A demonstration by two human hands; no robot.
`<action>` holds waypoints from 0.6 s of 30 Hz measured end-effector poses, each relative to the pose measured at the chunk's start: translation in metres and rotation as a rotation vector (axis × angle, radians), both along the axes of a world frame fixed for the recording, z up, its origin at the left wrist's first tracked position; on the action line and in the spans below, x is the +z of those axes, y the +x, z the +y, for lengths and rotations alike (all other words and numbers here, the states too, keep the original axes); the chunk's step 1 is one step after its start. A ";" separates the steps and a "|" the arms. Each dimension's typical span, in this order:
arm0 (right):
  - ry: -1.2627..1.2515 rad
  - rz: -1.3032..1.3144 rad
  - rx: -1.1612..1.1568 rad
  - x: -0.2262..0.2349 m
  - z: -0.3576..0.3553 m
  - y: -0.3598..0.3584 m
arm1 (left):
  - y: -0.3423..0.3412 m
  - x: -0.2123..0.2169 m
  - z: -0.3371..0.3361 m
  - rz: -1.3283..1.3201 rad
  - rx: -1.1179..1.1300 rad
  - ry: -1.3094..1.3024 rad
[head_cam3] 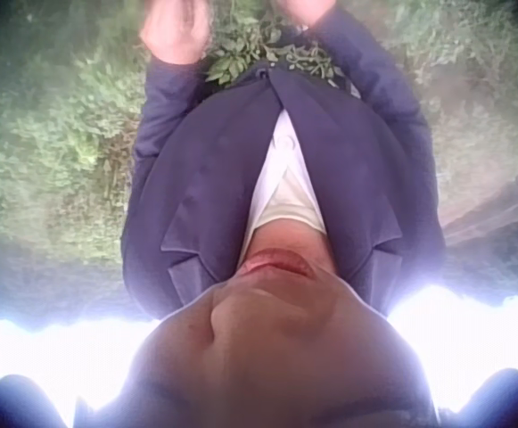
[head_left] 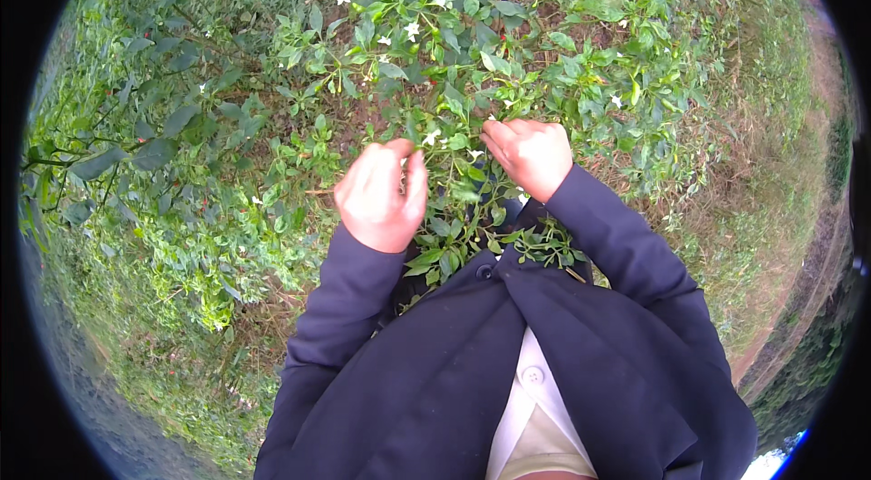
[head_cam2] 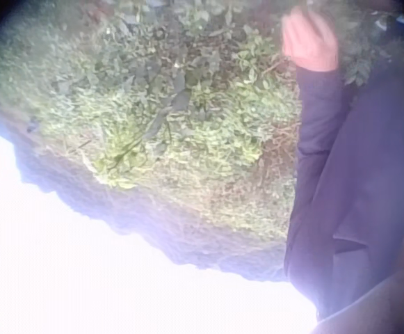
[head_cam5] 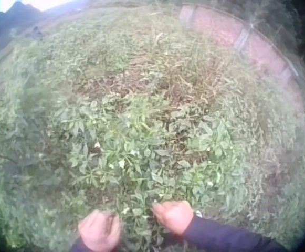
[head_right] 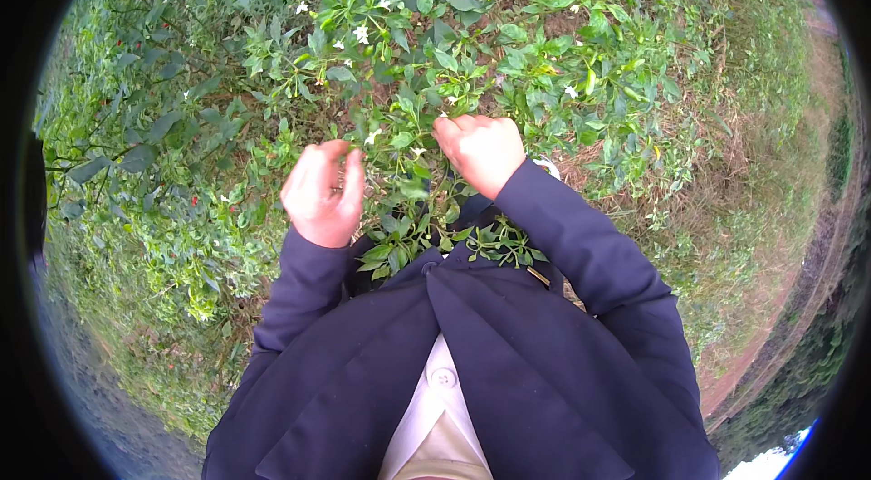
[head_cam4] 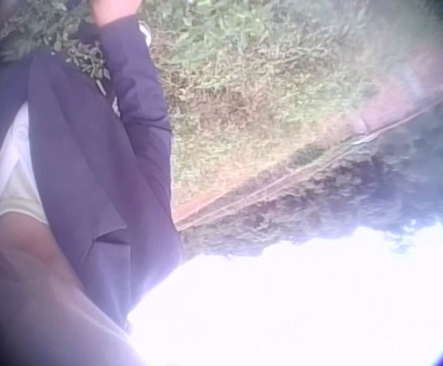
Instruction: The person picks green and red chilies from plants by hand and places them into a small white bowl. The person moves among the plants, selecting chilies and depositing them into the bowl throughout the clip.
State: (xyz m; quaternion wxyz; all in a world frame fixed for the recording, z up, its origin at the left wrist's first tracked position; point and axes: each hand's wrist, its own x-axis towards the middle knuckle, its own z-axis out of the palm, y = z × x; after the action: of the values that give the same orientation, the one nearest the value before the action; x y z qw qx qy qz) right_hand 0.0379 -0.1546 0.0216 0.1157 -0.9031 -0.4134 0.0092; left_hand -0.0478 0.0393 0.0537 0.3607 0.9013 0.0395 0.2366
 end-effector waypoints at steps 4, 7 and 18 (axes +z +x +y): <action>0.009 -0.036 -0.013 -0.004 -0.003 0.000 | -0.010 -0.002 0.036 0.310 0.249 -0.827; 0.086 -0.033 -0.009 -0.006 -0.007 -0.002 | -0.017 -0.012 0.048 0.406 -0.058 -1.732; 0.091 -0.001 -0.032 -0.008 -0.027 -0.016 | 0.035 -0.079 -0.011 0.657 -0.039 -0.880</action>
State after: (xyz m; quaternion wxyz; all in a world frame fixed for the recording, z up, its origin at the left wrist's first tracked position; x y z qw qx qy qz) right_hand 0.0219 -0.1819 0.0132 0.1568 -0.9033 -0.3991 -0.0119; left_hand -0.0128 0.0282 -0.0255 0.6766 0.6924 0.2285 -0.1029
